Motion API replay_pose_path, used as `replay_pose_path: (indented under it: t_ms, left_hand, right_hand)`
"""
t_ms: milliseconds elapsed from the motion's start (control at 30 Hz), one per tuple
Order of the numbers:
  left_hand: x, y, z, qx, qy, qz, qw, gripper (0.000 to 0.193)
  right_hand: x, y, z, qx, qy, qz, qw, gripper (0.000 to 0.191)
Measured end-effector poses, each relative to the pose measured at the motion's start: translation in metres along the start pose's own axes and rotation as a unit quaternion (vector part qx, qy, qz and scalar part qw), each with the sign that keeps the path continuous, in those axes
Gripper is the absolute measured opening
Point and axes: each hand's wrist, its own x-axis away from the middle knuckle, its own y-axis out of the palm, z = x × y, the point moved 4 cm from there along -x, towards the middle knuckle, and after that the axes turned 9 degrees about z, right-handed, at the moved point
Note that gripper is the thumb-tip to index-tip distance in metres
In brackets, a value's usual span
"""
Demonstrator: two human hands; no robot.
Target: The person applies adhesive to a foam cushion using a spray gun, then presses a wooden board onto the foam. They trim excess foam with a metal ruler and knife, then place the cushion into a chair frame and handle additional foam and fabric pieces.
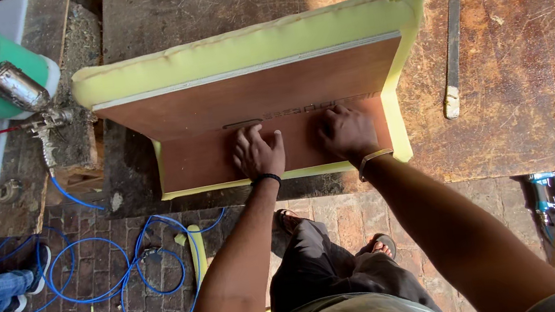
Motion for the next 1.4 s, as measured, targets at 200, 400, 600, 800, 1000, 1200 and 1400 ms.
replay_pose_path:
  t_ms: [200, 400, 600, 800, 1000, 1200, 1400]
  left_hand:
    - [-0.043, -0.039, -0.043, -0.131, -0.054, 0.106, 0.984, 0.063]
    - [-0.044, -0.031, -0.044, -0.129, -0.063, 0.081, 0.986, 0.066]
    - [-0.059, -0.03, -0.051, -0.126, -0.033, 0.159, 0.979, 0.064]
    - [-0.074, -0.01, -0.069, -0.108, -0.036, 0.156, 0.981, 0.057]
    - [-0.079, -0.001, -0.083, -0.112, -0.016, 0.153, 0.982, 0.066]
    - [-0.063, -0.022, -0.09, -0.055, 0.016, 0.2, 0.978, 0.063]
    - [-0.067, -0.062, -0.084, 0.001, -0.002, 0.118, 0.993, 0.05]
  right_hand:
    - [0.0, -0.012, -0.012, 0.023, 0.012, -0.038, 0.999, 0.045]
    - [-0.003, 0.0, -0.038, 0.011, 0.051, -0.002, 0.999, 0.042]
    - [-0.014, 0.026, -0.147, -0.097, 0.035, 0.011, 0.995, 0.026]
    - [-0.032, 0.025, -0.175, -0.1, 0.005, 0.059, 0.993, 0.021]
    - [-0.035, 0.039, -0.185, -0.076, -0.029, 0.11, 0.991, 0.019]
    - [-0.014, 0.056, -0.191, -0.073, -0.046, 0.164, 0.983, 0.017]
    - [-0.011, 0.043, -0.194, 0.016, 0.015, 0.105, 0.994, 0.022]
